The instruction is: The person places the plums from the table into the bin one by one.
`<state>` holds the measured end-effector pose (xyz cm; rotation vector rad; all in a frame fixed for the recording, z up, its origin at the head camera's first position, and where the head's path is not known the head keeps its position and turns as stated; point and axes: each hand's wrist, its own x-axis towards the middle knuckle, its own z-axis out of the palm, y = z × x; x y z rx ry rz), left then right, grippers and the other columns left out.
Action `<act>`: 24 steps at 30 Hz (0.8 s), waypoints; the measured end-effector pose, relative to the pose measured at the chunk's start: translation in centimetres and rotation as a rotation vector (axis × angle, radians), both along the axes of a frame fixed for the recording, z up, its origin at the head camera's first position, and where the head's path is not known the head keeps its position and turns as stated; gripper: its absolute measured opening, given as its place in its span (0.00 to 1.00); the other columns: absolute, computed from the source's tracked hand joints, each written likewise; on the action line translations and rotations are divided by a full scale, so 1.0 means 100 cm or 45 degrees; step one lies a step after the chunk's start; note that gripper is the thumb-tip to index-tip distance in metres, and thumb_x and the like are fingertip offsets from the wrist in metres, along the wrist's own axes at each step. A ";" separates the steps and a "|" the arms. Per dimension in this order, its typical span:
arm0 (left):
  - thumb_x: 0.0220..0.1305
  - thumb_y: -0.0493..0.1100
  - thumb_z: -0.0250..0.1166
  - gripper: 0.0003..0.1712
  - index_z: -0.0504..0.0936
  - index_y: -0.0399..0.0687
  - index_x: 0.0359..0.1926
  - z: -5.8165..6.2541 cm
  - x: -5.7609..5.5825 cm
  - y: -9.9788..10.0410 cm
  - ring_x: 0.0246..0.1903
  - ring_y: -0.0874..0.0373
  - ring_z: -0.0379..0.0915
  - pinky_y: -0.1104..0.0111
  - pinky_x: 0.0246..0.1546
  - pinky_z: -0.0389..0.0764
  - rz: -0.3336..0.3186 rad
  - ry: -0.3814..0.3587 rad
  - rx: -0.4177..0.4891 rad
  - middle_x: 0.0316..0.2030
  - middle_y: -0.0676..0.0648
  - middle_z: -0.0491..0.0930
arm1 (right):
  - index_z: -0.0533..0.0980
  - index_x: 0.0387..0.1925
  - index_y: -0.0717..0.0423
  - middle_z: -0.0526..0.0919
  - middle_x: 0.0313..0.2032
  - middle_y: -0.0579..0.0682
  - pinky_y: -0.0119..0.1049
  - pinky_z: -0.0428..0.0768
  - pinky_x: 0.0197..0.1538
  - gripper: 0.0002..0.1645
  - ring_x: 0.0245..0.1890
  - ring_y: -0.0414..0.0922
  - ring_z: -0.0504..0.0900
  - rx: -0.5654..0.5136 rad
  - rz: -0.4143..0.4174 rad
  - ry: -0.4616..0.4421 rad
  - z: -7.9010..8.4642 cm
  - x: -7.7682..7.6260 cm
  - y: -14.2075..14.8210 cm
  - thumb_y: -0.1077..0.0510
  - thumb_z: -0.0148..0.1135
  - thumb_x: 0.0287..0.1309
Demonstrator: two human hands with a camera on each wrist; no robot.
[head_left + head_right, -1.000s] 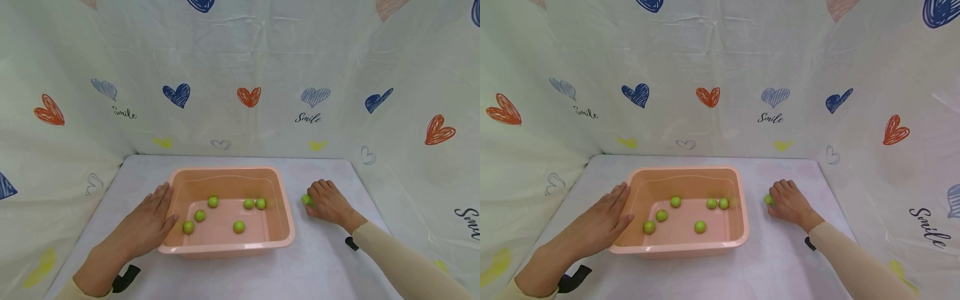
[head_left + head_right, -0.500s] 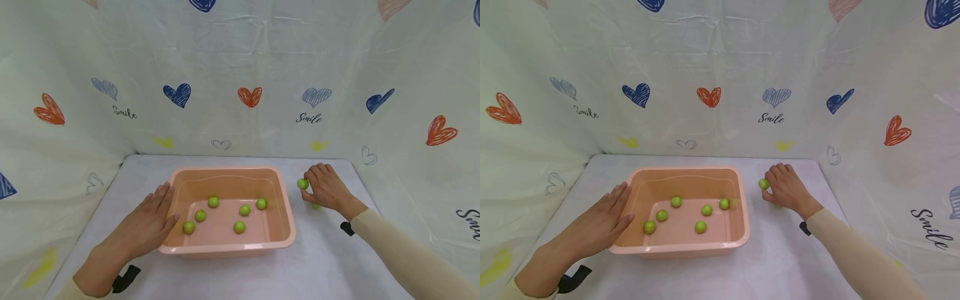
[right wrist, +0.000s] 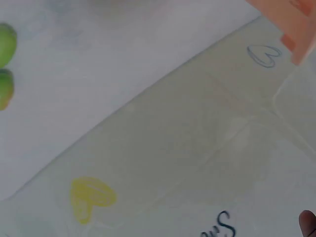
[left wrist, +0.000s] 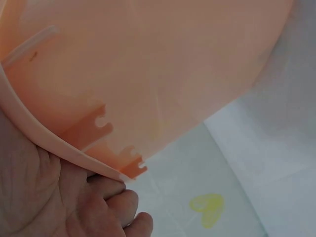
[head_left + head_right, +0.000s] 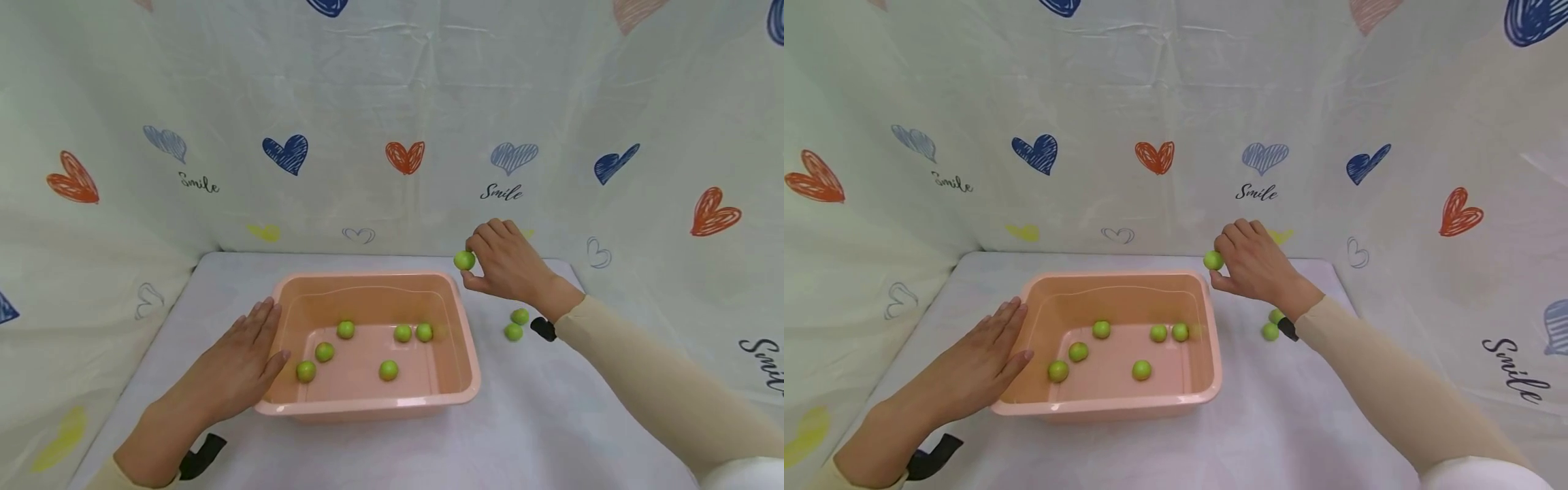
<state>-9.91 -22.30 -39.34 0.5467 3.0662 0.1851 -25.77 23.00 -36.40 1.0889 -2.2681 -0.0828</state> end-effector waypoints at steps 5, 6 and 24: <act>0.80 0.55 0.57 0.46 0.52 0.25 0.80 -0.001 0.000 0.000 0.79 0.31 0.51 0.38 0.77 0.60 0.000 0.014 -0.008 0.81 0.27 0.51 | 0.76 0.41 0.59 0.75 0.36 0.53 0.47 0.69 0.43 0.22 0.39 0.54 0.70 0.013 0.053 -0.025 0.027 0.001 -0.037 0.44 0.64 0.60; 0.80 0.55 0.57 0.46 0.52 0.25 0.80 -0.001 0.000 0.000 0.79 0.31 0.51 0.38 0.77 0.60 0.000 0.016 -0.006 0.81 0.27 0.51 | 0.75 0.40 0.59 0.75 0.36 0.53 0.47 0.69 0.43 0.21 0.39 0.53 0.70 0.010 0.074 -0.029 0.030 0.002 -0.045 0.44 0.64 0.60; 0.80 0.55 0.56 0.46 0.52 0.27 0.81 -0.001 0.002 0.000 0.80 0.32 0.50 0.39 0.77 0.61 0.023 0.007 -0.006 0.81 0.28 0.51 | 0.75 0.39 0.52 0.75 0.37 0.47 0.42 0.71 0.48 0.21 0.41 0.48 0.70 0.175 0.368 -0.060 0.008 0.021 -0.160 0.38 0.59 0.65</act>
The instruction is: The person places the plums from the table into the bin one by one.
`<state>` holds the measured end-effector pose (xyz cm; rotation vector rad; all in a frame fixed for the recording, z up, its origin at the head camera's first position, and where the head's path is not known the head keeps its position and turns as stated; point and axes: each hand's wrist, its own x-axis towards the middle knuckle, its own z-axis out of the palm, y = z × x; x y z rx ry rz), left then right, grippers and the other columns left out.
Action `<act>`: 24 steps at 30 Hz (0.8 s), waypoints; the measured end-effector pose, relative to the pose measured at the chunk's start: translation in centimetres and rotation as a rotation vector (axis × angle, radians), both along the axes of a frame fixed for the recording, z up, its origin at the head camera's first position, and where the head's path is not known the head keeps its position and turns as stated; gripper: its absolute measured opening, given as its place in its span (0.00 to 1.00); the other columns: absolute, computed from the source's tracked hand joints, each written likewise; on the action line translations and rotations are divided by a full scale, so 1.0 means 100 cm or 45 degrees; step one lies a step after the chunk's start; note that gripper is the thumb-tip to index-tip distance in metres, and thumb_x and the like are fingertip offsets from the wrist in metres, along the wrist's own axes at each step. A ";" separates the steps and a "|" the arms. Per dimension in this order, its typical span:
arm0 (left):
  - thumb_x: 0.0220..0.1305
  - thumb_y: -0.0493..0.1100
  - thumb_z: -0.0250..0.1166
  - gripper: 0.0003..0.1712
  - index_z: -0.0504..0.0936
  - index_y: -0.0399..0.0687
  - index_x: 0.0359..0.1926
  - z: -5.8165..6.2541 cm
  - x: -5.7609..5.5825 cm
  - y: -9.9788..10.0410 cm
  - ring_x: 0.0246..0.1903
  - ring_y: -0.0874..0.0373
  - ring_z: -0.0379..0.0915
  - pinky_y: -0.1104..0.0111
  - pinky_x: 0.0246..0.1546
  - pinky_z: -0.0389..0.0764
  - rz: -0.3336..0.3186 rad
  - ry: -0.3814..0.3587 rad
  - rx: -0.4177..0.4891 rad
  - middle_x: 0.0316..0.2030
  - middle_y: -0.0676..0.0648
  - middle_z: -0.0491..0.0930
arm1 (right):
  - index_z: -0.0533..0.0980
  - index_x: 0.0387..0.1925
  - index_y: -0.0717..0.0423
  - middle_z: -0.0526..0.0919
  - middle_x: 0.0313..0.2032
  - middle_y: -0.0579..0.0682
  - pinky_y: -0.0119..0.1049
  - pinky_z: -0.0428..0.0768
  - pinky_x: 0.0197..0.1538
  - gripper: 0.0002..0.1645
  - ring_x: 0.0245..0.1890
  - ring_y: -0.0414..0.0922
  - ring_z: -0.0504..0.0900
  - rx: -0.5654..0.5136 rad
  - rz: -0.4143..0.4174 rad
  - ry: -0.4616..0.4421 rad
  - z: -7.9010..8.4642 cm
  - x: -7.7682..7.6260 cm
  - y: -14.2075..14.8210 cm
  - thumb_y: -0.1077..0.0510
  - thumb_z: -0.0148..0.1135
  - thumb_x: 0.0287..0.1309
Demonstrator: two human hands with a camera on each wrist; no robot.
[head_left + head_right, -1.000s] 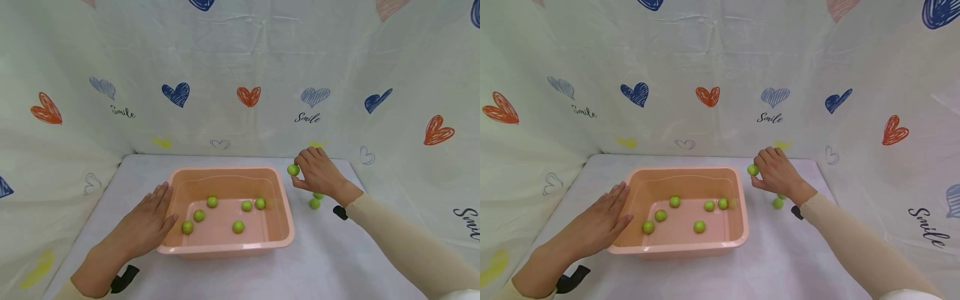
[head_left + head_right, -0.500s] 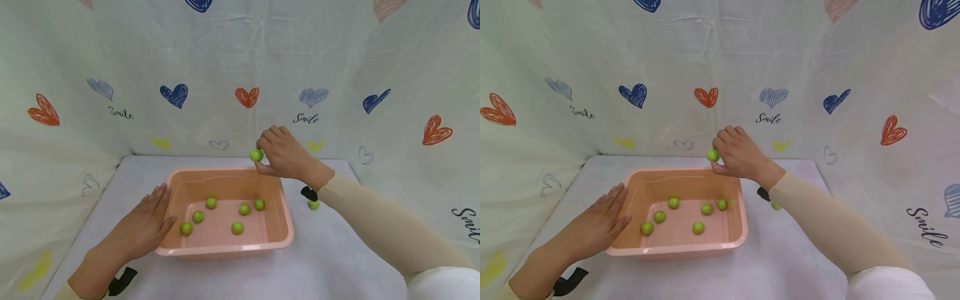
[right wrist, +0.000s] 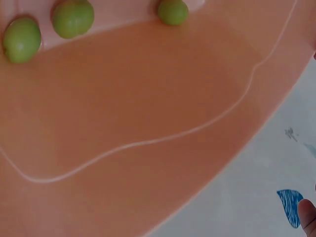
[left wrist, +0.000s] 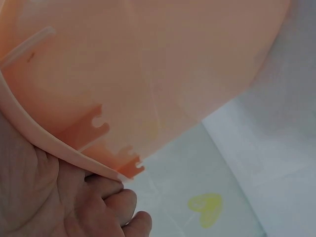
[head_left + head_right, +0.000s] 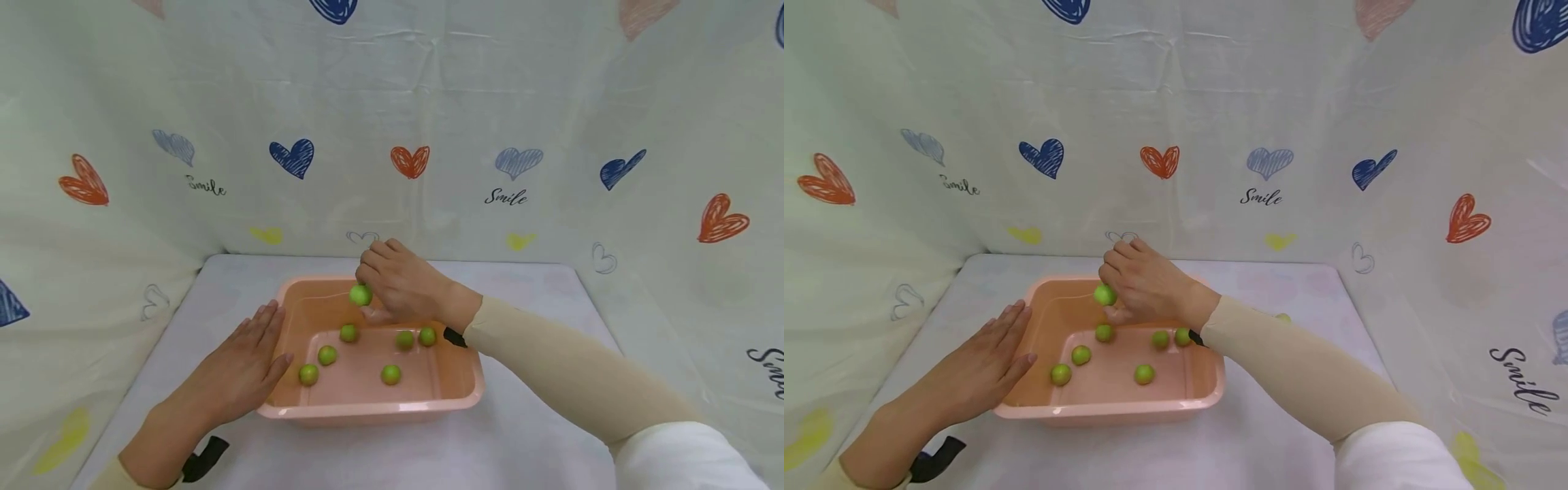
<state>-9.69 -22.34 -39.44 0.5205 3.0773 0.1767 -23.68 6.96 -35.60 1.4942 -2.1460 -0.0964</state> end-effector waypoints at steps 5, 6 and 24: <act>0.80 0.57 0.56 0.47 0.51 0.27 0.81 0.000 0.000 0.002 0.81 0.32 0.49 0.39 0.78 0.59 0.019 -0.032 -0.005 0.81 0.29 0.50 | 0.74 0.42 0.51 0.74 0.38 0.46 0.40 0.69 0.47 0.30 0.41 0.47 0.69 0.205 0.004 -0.031 -0.016 0.009 -0.009 0.29 0.55 0.66; 0.80 0.57 0.56 0.47 0.51 0.27 0.81 0.001 0.000 0.002 0.81 0.32 0.49 0.39 0.78 0.58 0.020 -0.034 -0.010 0.82 0.29 0.49 | 0.74 0.42 0.50 0.75 0.38 0.45 0.40 0.69 0.47 0.29 0.41 0.47 0.69 0.229 0.008 -0.041 -0.019 0.011 -0.010 0.29 0.55 0.67; 0.80 0.56 0.56 0.47 0.52 0.26 0.80 0.000 -0.002 0.002 0.80 0.32 0.51 0.39 0.77 0.61 0.004 -0.004 -0.014 0.81 0.27 0.51 | 0.75 0.44 0.46 0.73 0.38 0.41 0.35 0.69 0.45 0.22 0.40 0.43 0.68 0.374 -0.009 -0.106 -0.047 0.018 -0.021 0.34 0.49 0.70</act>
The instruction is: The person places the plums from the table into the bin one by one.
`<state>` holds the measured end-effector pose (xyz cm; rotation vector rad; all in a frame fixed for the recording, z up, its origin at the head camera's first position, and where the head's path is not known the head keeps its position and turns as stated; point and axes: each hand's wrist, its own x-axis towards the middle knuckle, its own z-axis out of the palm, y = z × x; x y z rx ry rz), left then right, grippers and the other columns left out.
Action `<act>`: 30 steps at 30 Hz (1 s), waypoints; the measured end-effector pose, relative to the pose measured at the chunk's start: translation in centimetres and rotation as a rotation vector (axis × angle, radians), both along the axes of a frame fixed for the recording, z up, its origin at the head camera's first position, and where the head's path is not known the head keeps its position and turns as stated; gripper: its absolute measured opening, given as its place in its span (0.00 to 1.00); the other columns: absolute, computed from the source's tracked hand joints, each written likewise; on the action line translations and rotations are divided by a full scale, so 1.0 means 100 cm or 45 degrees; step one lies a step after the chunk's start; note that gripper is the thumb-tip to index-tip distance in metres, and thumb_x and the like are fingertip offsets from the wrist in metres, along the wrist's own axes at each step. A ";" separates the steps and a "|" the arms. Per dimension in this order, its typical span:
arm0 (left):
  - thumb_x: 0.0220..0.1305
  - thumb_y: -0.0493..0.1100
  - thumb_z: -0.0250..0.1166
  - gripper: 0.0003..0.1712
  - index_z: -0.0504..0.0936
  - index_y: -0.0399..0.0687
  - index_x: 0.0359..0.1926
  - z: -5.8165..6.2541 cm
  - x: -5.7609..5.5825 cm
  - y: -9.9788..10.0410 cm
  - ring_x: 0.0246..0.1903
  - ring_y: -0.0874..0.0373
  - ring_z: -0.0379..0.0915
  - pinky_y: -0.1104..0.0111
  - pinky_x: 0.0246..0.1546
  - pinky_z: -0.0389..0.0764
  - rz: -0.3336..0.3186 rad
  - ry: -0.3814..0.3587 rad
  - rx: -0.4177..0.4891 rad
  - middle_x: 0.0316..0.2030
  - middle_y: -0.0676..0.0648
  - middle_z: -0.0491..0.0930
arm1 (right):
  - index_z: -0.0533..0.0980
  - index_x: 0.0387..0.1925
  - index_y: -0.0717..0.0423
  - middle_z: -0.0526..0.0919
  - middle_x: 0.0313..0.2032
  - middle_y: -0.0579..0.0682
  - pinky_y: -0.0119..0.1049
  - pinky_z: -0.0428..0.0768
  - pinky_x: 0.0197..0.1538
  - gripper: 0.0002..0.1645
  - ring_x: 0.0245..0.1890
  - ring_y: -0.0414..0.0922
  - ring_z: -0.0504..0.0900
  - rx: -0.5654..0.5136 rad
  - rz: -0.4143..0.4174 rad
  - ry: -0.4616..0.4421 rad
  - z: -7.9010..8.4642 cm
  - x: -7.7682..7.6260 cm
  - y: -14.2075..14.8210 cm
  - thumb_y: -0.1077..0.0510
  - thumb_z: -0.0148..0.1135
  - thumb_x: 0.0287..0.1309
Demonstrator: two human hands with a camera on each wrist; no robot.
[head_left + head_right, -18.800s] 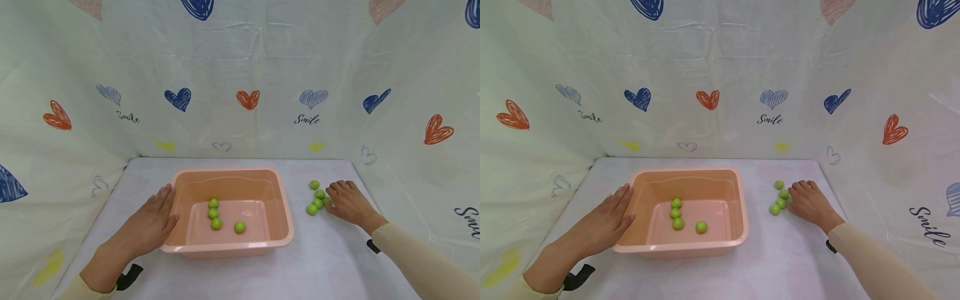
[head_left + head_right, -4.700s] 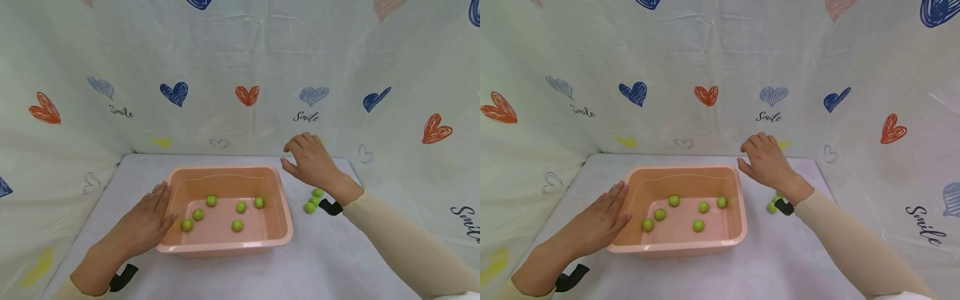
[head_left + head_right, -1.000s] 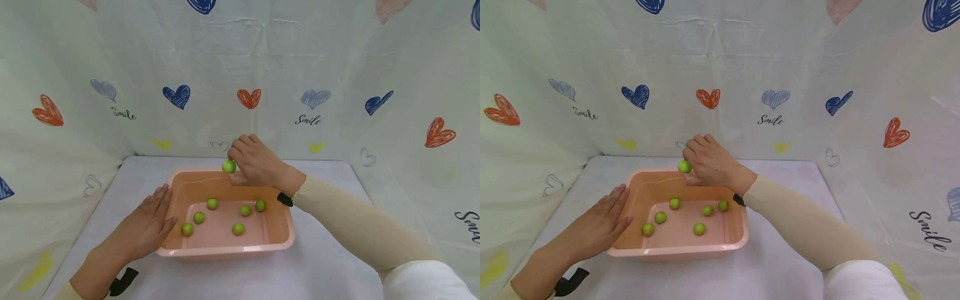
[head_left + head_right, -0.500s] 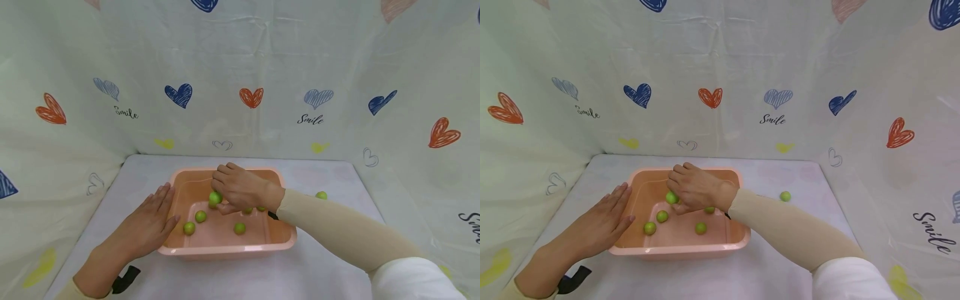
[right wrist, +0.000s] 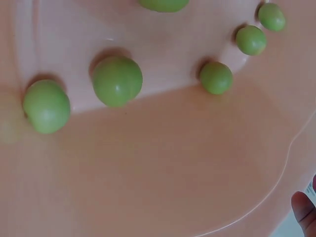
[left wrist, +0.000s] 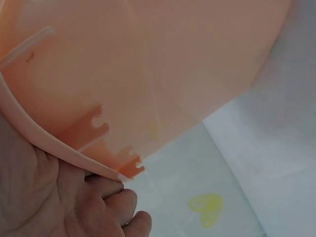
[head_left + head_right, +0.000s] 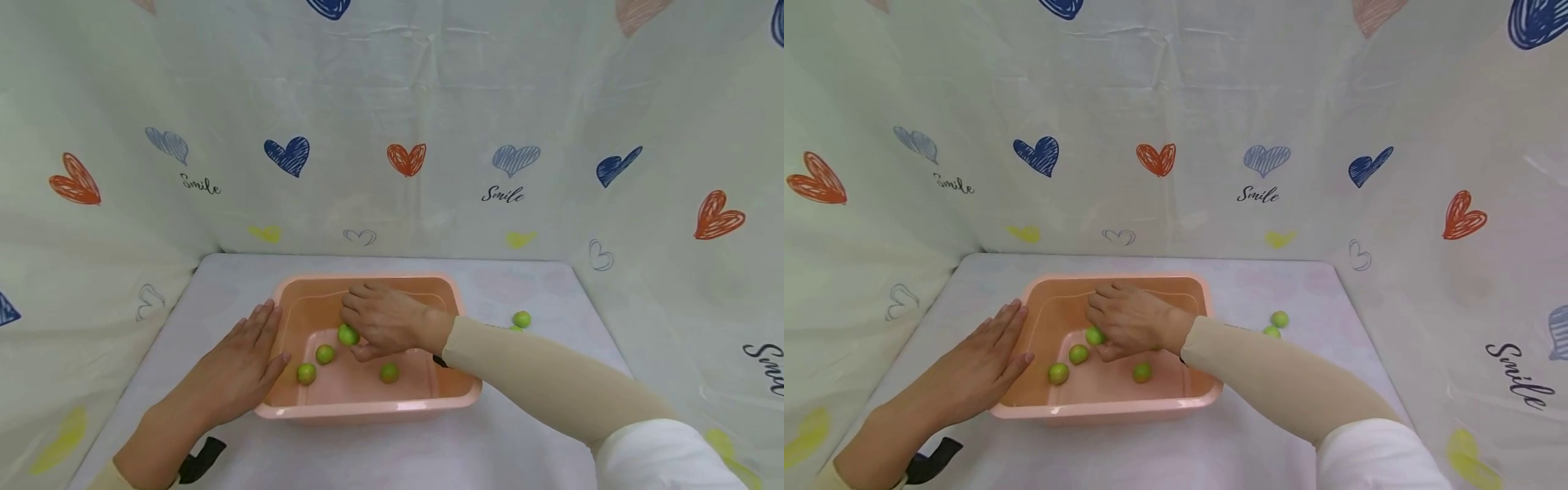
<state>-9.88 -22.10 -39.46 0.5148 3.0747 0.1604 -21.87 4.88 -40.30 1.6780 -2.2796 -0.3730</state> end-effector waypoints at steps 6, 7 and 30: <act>0.80 0.57 0.56 0.47 0.52 0.26 0.81 -0.001 0.001 0.001 0.80 0.32 0.50 0.39 0.77 0.60 0.019 -0.025 0.007 0.81 0.28 0.50 | 0.76 0.43 0.46 0.73 0.37 0.42 0.34 0.69 0.45 0.23 0.40 0.43 0.68 0.002 -0.006 0.022 -0.004 0.001 0.000 0.33 0.50 0.69; 0.80 0.57 0.56 0.47 0.51 0.26 0.81 -0.001 0.002 0.001 0.80 0.32 0.50 0.39 0.77 0.60 0.022 -0.028 0.006 0.81 0.28 0.50 | 0.76 0.43 0.46 0.73 0.37 0.42 0.34 0.69 0.45 0.23 0.40 0.43 0.68 0.002 -0.006 0.021 -0.004 0.001 0.000 0.33 0.49 0.69; 0.80 0.56 0.57 0.47 0.52 0.24 0.80 0.000 -0.001 -0.001 0.80 0.31 0.50 0.38 0.77 0.60 -0.007 -0.023 0.009 0.81 0.27 0.50 | 0.79 0.49 0.51 0.80 0.46 0.45 0.38 0.72 0.48 0.30 0.46 0.46 0.73 -0.044 -0.113 -0.034 0.010 -0.007 0.008 0.30 0.49 0.74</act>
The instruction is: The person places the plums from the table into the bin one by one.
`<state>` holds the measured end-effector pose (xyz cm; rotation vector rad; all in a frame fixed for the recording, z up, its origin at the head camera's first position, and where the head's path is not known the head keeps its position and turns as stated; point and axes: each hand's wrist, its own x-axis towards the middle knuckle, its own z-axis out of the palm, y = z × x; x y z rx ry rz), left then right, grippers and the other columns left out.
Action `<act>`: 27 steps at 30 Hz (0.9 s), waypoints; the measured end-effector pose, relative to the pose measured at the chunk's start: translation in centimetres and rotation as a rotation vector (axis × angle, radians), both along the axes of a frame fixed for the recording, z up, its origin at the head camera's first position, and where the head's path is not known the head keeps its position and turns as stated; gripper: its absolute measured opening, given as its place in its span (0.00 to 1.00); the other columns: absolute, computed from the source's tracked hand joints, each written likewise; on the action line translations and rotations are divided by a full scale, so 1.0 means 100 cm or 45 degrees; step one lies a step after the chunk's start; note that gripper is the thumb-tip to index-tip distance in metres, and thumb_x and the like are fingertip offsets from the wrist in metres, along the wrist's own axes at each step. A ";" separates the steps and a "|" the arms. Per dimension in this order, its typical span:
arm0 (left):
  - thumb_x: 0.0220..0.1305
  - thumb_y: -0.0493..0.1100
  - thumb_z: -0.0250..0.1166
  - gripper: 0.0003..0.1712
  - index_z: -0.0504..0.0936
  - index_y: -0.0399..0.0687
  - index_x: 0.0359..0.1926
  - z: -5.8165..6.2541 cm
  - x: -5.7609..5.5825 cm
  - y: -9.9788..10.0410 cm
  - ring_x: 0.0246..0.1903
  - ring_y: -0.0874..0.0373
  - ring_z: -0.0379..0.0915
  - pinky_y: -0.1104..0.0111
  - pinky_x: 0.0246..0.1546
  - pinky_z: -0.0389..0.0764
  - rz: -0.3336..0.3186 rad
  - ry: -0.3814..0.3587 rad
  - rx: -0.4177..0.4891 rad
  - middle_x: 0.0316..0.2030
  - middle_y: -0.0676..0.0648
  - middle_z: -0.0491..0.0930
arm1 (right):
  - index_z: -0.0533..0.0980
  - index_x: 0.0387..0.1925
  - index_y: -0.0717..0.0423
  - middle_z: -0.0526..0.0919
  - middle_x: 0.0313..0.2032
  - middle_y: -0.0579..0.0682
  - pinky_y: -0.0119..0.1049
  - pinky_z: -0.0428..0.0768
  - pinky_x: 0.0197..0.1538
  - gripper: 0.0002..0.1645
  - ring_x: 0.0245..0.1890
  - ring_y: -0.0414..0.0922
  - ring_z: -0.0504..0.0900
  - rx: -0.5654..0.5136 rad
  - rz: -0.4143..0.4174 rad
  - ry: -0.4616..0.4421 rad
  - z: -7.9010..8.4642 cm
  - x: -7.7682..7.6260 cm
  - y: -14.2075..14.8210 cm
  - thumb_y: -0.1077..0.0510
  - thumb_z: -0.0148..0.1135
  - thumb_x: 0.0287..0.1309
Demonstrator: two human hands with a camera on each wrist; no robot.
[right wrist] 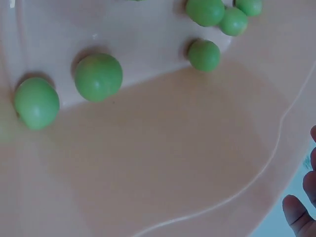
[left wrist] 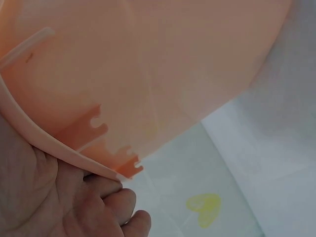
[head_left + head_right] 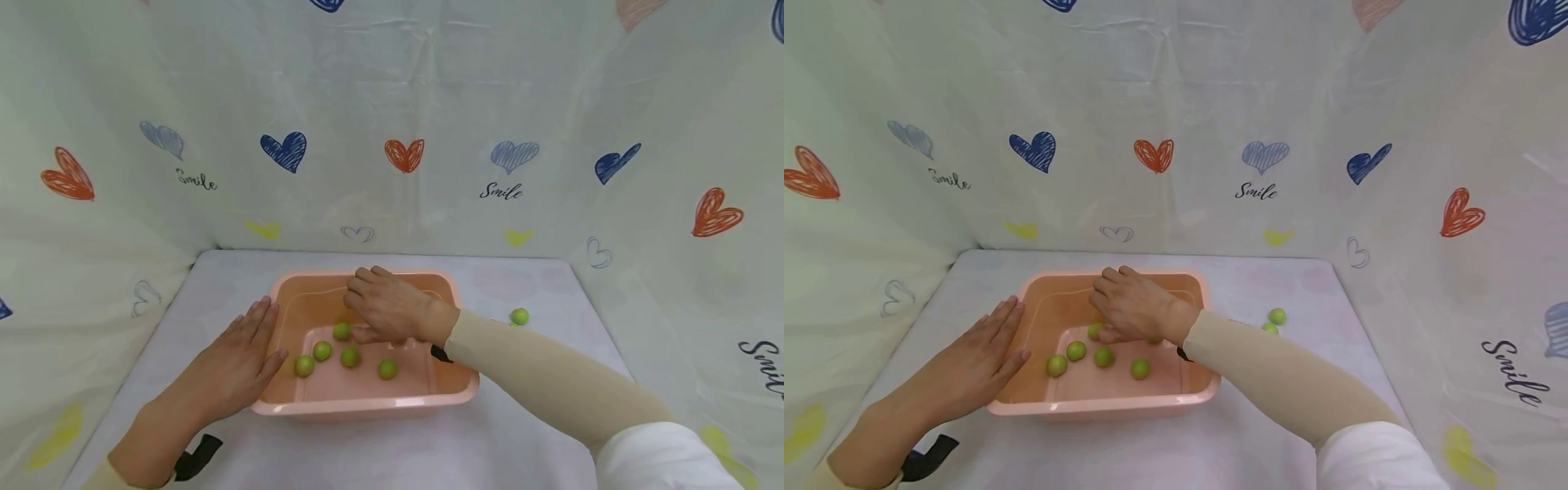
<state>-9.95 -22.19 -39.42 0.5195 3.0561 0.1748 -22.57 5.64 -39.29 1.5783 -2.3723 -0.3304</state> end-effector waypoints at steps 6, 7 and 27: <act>0.80 0.56 0.56 0.47 0.51 0.25 0.80 0.000 0.000 0.000 0.80 0.31 0.50 0.38 0.77 0.60 -0.008 0.010 -0.002 0.81 0.27 0.50 | 0.82 0.49 0.51 0.82 0.44 0.46 0.39 0.73 0.47 0.28 0.45 0.47 0.74 -0.107 -0.054 -0.034 0.027 -0.007 0.012 0.33 0.59 0.70; 0.80 0.56 0.56 0.47 0.51 0.25 0.80 0.000 0.000 -0.001 0.80 0.31 0.50 0.38 0.77 0.60 -0.009 0.012 -0.002 0.81 0.27 0.50 | 0.83 0.48 0.51 0.82 0.42 0.46 0.39 0.73 0.46 0.26 0.44 0.47 0.74 -0.146 -0.057 -0.034 0.033 -0.009 0.016 0.34 0.61 0.69; 0.80 0.57 0.56 0.48 0.50 0.25 0.81 -0.004 0.000 -0.002 0.80 0.30 0.50 0.38 0.76 0.60 -0.012 0.012 0.016 0.81 0.26 0.49 | 0.83 0.45 0.62 0.83 0.45 0.57 0.53 0.78 0.53 0.17 0.47 0.57 0.77 -0.549 -0.557 -0.011 0.040 -0.016 0.193 0.52 0.70 0.65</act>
